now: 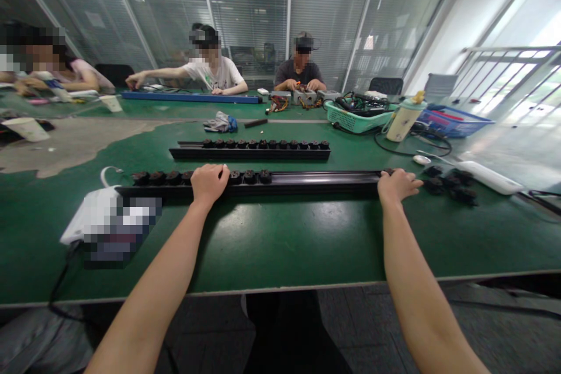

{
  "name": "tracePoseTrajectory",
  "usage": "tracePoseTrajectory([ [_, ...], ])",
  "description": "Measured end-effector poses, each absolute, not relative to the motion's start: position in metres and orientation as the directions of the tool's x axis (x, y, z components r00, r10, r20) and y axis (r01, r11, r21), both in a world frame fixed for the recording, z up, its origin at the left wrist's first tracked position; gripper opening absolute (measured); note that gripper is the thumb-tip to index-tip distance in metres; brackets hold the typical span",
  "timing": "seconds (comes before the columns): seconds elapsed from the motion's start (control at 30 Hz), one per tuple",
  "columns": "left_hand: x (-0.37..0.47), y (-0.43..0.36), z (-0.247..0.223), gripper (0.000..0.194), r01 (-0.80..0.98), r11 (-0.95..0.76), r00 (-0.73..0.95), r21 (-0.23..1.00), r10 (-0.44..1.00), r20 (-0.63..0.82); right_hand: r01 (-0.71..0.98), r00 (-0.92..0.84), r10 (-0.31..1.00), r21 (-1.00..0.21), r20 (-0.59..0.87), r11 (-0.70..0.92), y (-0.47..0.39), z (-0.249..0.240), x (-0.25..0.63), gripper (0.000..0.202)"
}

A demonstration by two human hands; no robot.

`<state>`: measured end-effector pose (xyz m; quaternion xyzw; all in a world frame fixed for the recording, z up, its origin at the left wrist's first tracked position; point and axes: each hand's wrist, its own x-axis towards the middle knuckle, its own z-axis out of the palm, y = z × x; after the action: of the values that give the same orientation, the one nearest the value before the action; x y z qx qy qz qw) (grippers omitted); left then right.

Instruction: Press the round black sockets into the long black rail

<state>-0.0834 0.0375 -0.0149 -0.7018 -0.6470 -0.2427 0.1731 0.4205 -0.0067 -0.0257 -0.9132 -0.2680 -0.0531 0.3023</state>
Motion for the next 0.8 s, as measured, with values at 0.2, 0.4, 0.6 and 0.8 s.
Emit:
tracePoseTrajectory([
  [0.2,-0.0837,0.0379,-0.0149,0.05,0.993,-0.1,0.044,0.069,0.823,0.567,0.504,0.862,0.438,-0.54,0.257,-0.674,-0.0067,-0.0255,0.4201,0.036],
  [0.4,-0.0825,0.0365,-0.0126,0.049,0.99,-0.111,0.044,0.086,0.824,0.565,0.502,0.863,0.416,-0.572,0.285,-0.649,-0.0056,-0.029,0.4216,0.035],
  [0.6,-0.0823,0.0359,-0.0128,0.048,0.989,-0.117,0.042,0.094,0.819,0.573,0.494,0.868,0.406,-0.586,0.286,-0.643,-0.006,-0.0284,0.4202,0.035],
  [0.8,-0.0838,0.038,-0.0146,0.05,0.991,-0.11,0.049,0.073,0.82,0.57,0.466,0.883,0.387,-0.597,0.266,-0.653,-0.0067,-0.0283,0.4225,0.031],
])
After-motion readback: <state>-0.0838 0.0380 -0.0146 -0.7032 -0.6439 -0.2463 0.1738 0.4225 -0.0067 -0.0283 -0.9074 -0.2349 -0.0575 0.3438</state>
